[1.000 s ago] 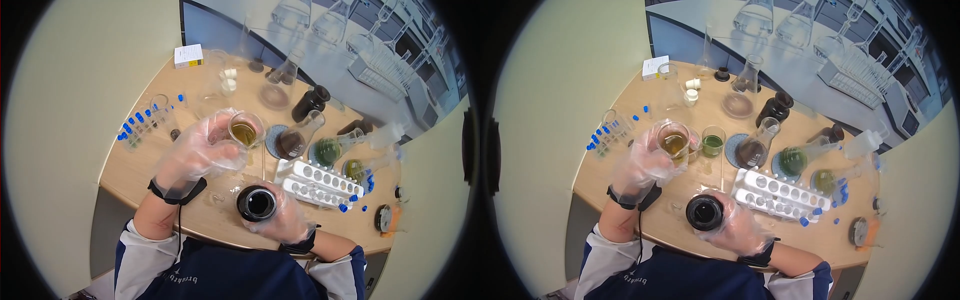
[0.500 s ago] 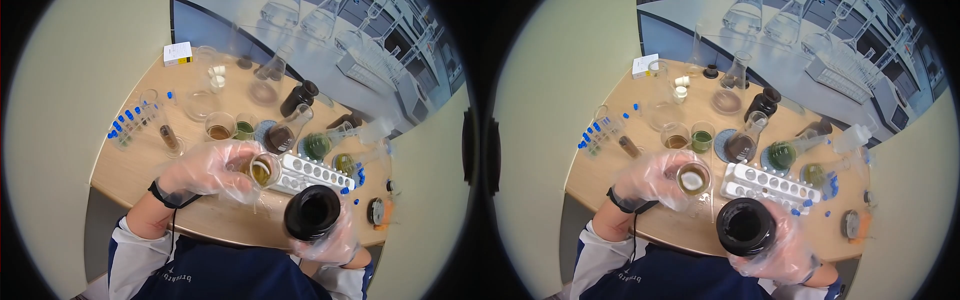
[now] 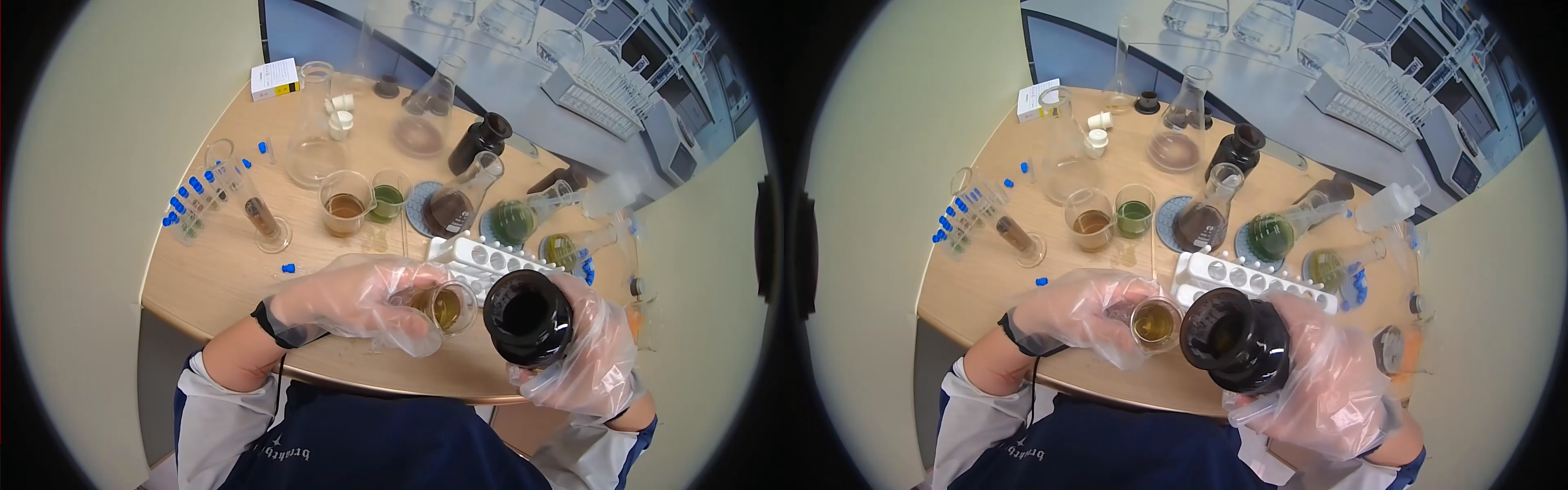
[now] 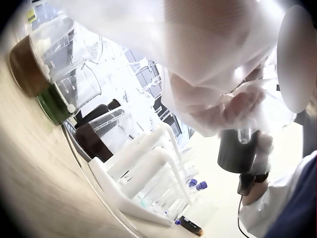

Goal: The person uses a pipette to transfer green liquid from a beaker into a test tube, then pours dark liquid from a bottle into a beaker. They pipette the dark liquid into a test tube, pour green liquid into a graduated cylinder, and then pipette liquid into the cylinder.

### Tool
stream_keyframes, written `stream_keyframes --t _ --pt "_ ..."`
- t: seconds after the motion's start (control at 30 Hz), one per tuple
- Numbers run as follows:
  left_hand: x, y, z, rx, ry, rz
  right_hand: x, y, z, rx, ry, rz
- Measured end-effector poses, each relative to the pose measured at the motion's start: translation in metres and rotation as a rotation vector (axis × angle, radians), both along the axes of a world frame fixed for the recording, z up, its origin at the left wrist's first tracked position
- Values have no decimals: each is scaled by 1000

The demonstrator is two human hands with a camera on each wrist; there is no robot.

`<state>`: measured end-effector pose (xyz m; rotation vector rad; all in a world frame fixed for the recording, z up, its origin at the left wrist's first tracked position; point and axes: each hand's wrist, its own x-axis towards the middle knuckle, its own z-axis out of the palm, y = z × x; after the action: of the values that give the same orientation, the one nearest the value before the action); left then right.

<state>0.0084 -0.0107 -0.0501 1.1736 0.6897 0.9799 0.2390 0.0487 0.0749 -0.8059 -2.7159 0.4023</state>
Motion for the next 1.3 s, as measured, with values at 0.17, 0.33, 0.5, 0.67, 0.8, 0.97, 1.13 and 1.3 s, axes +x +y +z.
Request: stream_keyframes --t 0.17,0.33,0.5,0.67,0.8,0.97,1.13,1.3 --pt "2 1 -4 31 -40 -4 -1 3 7 -49 -111 33" --pt "2 4 -3 79 -58 -16 -7 1 13 -50 -163 10" --pt "2 1 -2 14 -57 4 -5 3 6 203 -106 107" --pt "0 3 -2 74 1 -15 -9 5 7 184 -131 141" --pt "0 3 -6 74 26 2 -9 5 11 189 -140 151" --pt "1 3 -4 89 17 10 -10 6 11 189 -130 160" --pt "-2 4 -11 125 113 1 -10 6 12 190 -148 157" --pt "-2 5 -11 123 109 -22 -12 5 16 178 -210 160"
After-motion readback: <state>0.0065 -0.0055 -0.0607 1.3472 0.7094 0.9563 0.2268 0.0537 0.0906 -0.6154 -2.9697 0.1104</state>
